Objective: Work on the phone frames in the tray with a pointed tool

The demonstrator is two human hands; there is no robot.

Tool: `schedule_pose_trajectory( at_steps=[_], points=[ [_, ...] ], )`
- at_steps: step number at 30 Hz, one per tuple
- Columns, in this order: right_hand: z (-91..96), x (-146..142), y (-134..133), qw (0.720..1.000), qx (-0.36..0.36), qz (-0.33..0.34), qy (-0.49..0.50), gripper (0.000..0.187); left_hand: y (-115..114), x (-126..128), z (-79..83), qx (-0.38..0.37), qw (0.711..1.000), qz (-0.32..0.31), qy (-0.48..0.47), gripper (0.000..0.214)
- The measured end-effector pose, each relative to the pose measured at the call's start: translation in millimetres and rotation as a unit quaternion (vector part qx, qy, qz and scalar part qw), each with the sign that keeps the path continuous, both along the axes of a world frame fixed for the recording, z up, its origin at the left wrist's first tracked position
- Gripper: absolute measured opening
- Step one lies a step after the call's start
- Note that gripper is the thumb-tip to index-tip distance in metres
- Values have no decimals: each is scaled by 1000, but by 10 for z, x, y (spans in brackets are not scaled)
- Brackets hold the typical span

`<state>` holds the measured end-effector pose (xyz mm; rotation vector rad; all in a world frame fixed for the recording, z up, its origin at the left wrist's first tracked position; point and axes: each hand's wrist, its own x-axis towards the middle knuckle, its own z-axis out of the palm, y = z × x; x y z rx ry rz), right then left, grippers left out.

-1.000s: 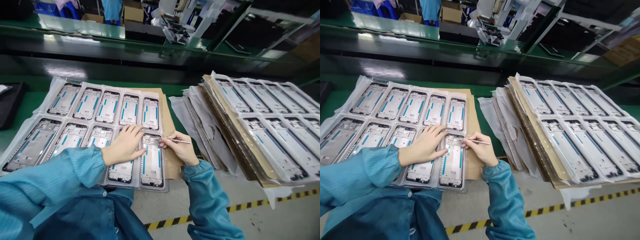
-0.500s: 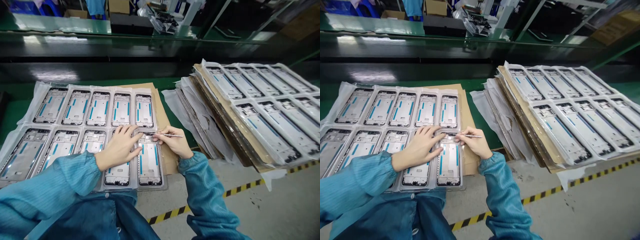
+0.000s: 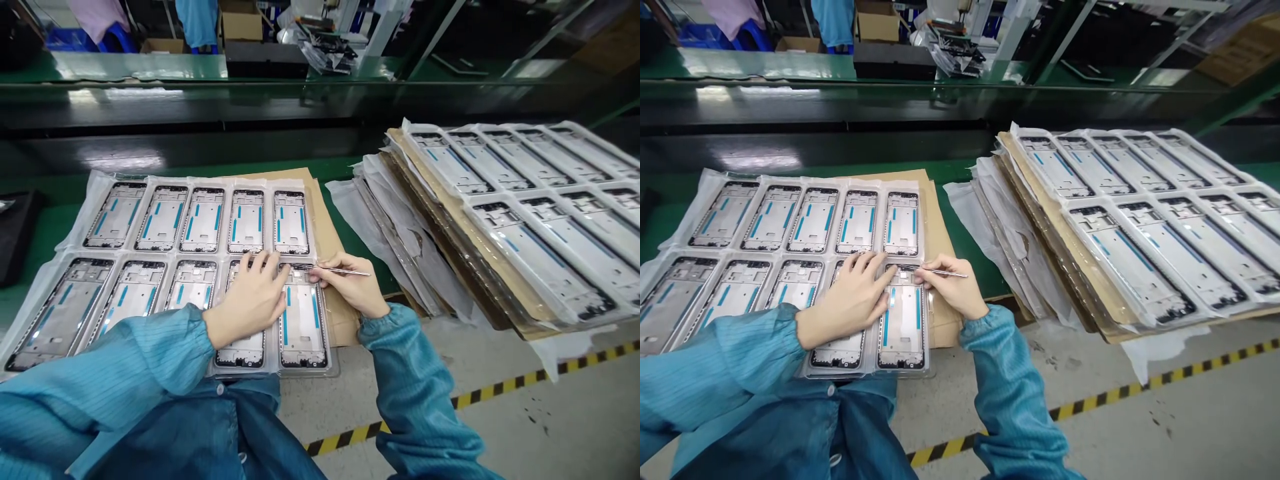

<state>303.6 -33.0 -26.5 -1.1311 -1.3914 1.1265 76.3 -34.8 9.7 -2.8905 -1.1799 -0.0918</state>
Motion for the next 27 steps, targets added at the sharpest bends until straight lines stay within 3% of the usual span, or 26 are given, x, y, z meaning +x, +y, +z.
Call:
schedule_pose_trajectory(
  at_steps=[5, 11, 27],
  points=[
    [3, -40, -44, 999, 34, -1, -19, 26, -68, 109, 7, 5, 999, 24, 35, 57],
    [9, -56, -62, 1000, 13, -15, -8, 26, -98, 160, 7, 4, 998, 34, 53, 55],
    [29, -116, -109, 999, 36, -6, -25, 31, -103, -30, -130, 14, 998, 26, -59, 48]
  ],
)
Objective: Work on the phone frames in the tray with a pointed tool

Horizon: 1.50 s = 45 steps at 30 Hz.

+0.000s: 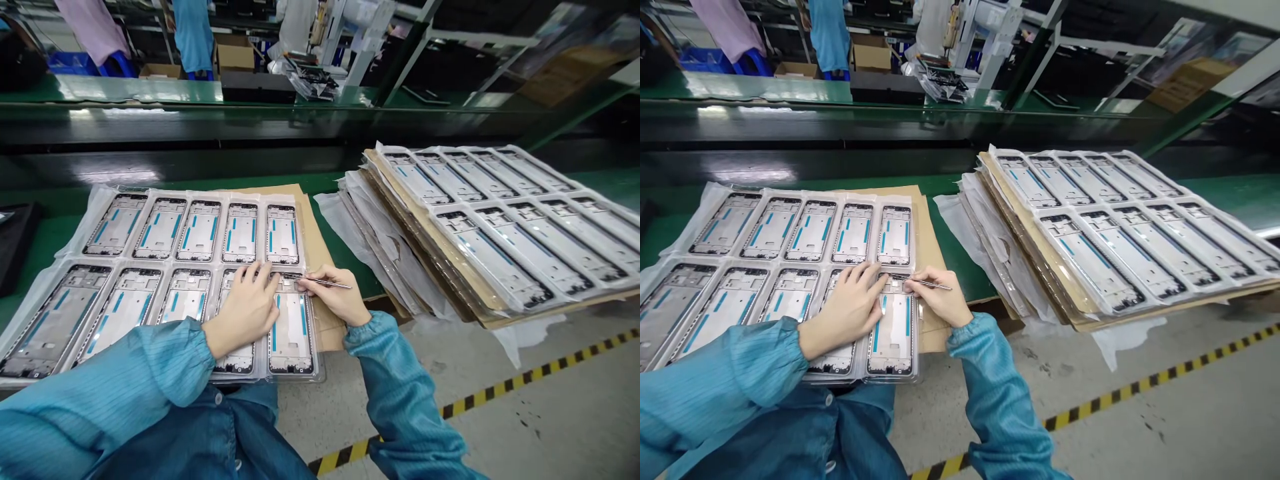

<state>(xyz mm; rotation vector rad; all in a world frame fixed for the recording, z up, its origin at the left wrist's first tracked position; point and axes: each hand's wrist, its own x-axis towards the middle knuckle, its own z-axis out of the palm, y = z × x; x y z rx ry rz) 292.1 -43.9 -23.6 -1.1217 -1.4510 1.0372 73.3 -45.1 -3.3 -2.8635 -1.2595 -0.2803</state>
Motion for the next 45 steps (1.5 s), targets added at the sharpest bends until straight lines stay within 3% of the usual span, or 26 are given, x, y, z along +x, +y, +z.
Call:
schedule_pose_trajectory(
  at_steps=[15, 45],
  points=[
    [-18, 37, 13, 1000, 8, 28, 3, 20, 21, -49, -32, -13, 999, -11, -47, 45],
    [58, -109, 20, 990, -112, -21, 80, 45, -11, -67, -64, 3, 998, -13, -63, 43]
  ],
)
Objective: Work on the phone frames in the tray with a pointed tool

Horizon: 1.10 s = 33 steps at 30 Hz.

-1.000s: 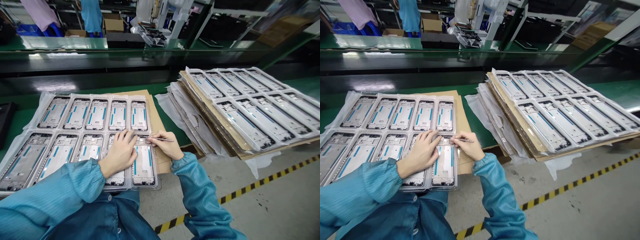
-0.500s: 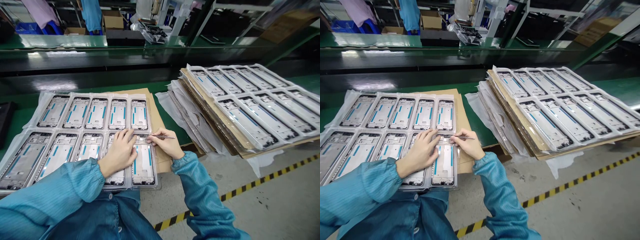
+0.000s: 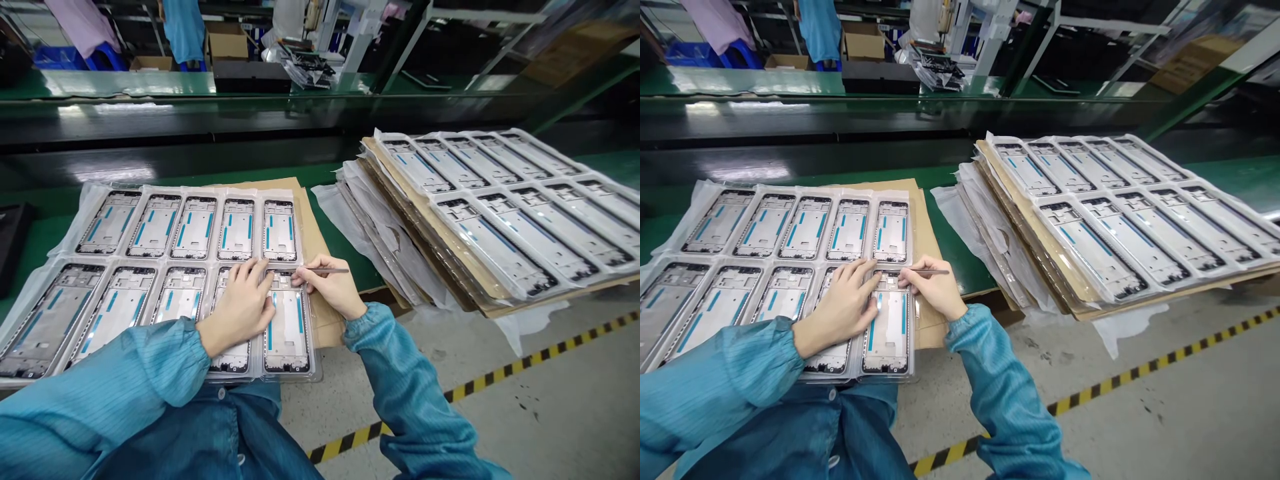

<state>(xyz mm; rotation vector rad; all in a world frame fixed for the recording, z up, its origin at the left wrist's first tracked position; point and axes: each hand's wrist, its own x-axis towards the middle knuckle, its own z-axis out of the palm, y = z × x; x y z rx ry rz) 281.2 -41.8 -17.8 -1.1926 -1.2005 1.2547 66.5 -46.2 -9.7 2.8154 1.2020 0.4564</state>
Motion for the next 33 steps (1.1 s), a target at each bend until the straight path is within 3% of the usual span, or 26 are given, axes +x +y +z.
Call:
schedule_pose_trajectory(
  at_steps=[14, 24, 33],
  points=[
    [12, -37, -23, 1000, -8, -11, 3, 45, -7, -2, -2, -9, 1000, -2, -13, 41],
    [-16, 84, -41, 999, 20, 31, -28, 36, 1, -30, -28, -18, 999, -12, -36, 41],
    [-1, 86, -30, 997, 47, 47, -29, 29, -26, 2, 69, -38, 999, -5, 32, 45]
  ],
)
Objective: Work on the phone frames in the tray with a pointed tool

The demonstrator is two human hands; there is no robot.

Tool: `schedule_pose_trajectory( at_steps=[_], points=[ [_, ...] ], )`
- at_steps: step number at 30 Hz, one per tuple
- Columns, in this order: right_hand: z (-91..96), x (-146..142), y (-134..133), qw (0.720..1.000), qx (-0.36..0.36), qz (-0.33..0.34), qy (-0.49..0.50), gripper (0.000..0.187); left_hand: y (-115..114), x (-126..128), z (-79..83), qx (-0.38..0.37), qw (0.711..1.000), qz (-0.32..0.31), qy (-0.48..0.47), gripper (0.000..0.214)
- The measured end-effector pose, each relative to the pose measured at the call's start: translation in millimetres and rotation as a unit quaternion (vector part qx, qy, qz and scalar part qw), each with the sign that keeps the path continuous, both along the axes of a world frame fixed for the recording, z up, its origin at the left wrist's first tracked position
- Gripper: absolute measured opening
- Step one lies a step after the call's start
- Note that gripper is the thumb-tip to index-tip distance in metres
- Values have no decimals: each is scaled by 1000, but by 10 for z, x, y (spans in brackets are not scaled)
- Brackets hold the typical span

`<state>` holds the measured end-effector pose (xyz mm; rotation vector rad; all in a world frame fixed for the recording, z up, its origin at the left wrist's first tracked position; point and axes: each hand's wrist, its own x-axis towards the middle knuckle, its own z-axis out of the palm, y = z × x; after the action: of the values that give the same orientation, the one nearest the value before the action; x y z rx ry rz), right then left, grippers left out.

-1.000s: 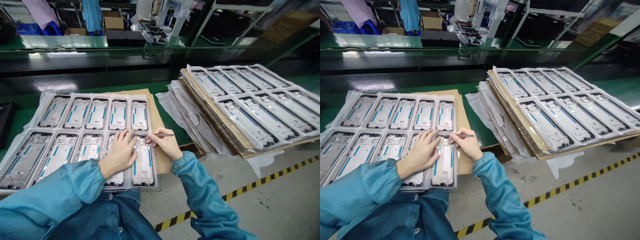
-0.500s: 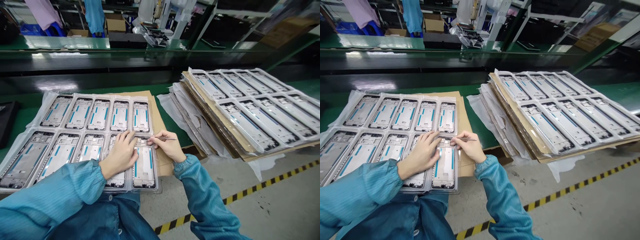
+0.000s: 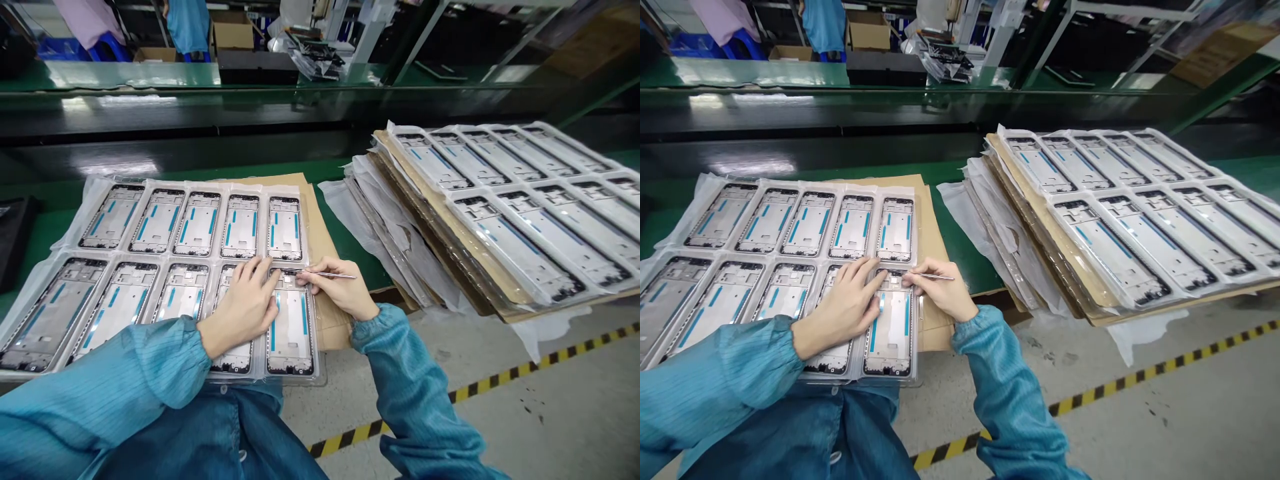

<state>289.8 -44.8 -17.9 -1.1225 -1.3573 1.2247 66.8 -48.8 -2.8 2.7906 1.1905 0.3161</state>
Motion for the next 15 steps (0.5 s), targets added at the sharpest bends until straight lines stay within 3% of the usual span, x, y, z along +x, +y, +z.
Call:
schedule_pose_trajectory(
  at_steps=[15],
  points=[
    [5, -31, -107, 996, 33, -59, -65, 32, -13, 132, 60, 29, 995, 13, 91, 49]
  ],
)
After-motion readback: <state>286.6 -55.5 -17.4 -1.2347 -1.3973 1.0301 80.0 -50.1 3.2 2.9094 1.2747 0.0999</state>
